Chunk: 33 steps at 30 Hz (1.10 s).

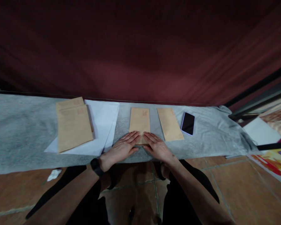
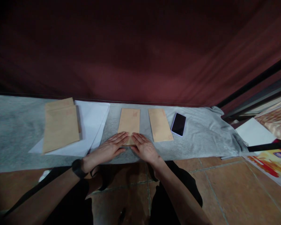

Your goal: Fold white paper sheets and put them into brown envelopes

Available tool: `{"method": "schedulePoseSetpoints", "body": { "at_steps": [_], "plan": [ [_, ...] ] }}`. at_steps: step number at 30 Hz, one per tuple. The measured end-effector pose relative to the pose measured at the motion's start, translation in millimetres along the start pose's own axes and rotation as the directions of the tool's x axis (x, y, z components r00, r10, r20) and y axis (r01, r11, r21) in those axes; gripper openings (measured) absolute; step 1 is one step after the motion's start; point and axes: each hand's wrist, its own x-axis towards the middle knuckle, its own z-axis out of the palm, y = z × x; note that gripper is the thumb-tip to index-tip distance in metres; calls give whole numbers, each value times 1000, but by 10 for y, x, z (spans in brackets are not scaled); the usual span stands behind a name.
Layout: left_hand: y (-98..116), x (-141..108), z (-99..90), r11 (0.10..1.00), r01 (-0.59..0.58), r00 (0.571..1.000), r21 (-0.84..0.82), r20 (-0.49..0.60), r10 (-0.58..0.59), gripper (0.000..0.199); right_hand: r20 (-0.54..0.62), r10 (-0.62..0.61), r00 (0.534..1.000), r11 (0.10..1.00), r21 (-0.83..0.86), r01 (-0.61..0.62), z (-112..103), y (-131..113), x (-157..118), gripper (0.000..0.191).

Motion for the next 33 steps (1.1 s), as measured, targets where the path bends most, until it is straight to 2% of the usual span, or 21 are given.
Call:
{"method": "schedulePoseSetpoints", "body": {
  "at_steps": [5, 8, 11, 15, 19, 23, 25, 28, 33],
  "plan": [
    [8, 28, 19, 1000, 29, 999, 9, 30, -30, 73, 9, -9, 1000, 1000, -4, 9, 11, 0, 34, 55],
    [-27, 119, -6, 995, 66, 995, -69, 75, -61, 61, 9, -20, 1000, 1000, -3, 20, 33, -17, 56, 57],
    [-137, 281, 7, 990, 98, 993, -105, 74, -91, 56, 5, -21, 1000, 1000, -11, 21, 52, -30, 72, 57],
    [-288, 554, 72, 988, 146, 989, -50, 1, -146, 56, 4, -8, 1000, 1000, -22, 8, 62, -37, 83, 55],
    [-344, 816, 100, 960, 280, 952, 0, -126, -278, 58, 8, 0, 1000, 1000, -28, 0, 66, -49, 87, 55],
    [-329, 1008, 86, 940, 340, 921, 18, -207, -329, 56, 4, -17, 1000, 999, -29, 17, 71, -75, 91, 50],
    [-301, 1077, 83, 942, 333, 923, 30, -217, -319, 54, -1, -44, 999, 999, -32, 44, 73, -90, 94, 47],
    [-232, 1140, 92, 964, 262, 947, 32, -199, -251, 53, -7, -82, 997, 996, -41, 82, 71, -101, 98, 43],
    [-135, 1098, 104, 992, 127, 987, -10, -98, -127, 52, -13, -128, 992, 991, -29, 128, 51, -63, 95, 36]
  ]
}}
